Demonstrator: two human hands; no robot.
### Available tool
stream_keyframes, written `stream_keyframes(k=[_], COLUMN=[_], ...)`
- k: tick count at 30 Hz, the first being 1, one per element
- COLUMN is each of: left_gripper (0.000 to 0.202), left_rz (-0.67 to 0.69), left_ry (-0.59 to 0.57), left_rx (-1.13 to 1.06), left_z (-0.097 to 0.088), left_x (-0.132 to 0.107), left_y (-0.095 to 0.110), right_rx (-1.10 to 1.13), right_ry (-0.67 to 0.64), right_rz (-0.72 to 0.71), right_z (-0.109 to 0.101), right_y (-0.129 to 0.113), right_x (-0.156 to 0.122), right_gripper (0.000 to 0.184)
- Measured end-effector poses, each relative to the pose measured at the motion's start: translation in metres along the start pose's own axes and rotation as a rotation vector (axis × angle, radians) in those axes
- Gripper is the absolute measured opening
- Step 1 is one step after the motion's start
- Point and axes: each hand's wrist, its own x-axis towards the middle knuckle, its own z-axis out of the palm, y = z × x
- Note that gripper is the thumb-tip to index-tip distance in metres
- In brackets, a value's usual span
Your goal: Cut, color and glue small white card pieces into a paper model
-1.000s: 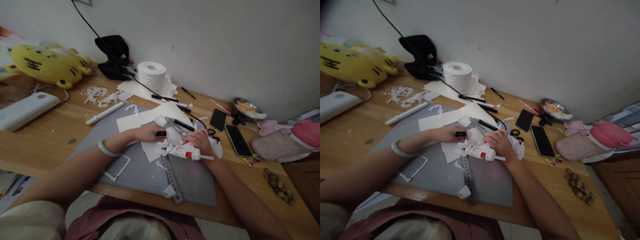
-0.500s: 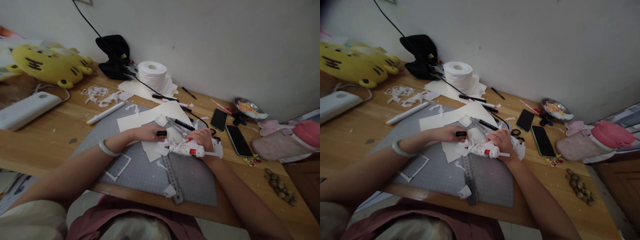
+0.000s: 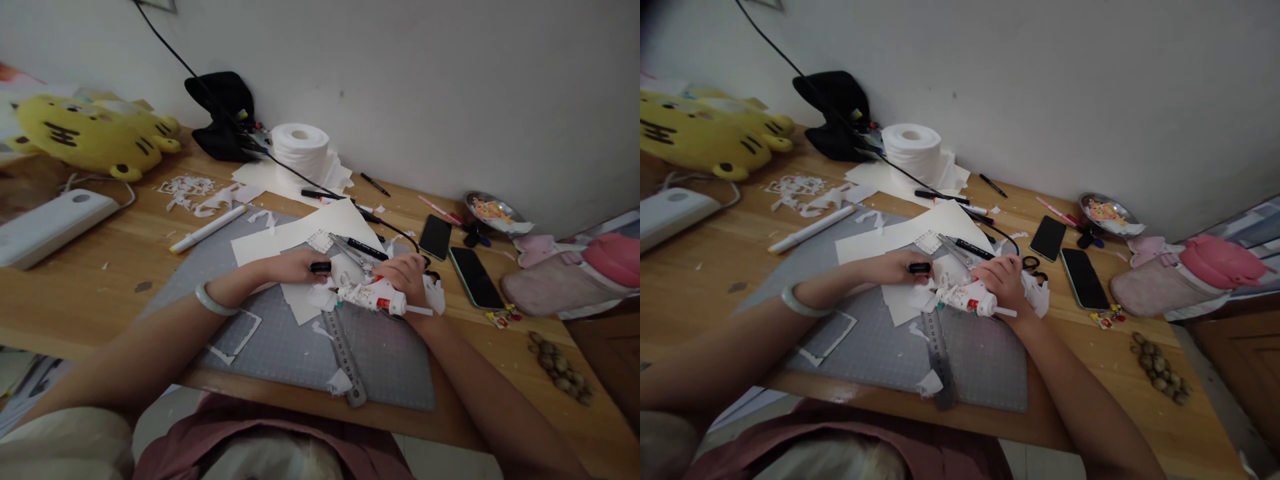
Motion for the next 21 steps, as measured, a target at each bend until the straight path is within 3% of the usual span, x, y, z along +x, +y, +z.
stream_keyframes(k=[15,21], left_gripper=[0.016,0.016], left_rz=[-0.009,0.006], left_ry=[0.012,-0.002], left_rx=[0.033,0.026], left_z=[0.0000,0.0005], left_x=[-0.0008,0.0002], left_y=[0.0033,0.0005], right_rx=[0.025,0.039], right_ry=[0.060,0.005], right_rz=[0.041,0.067], right_z=[-0.0020,0.0014], right_y=[-0.0014,0.0014], right_x=[0.0030,-0.0018], right_gripper=[0.021,0.019])
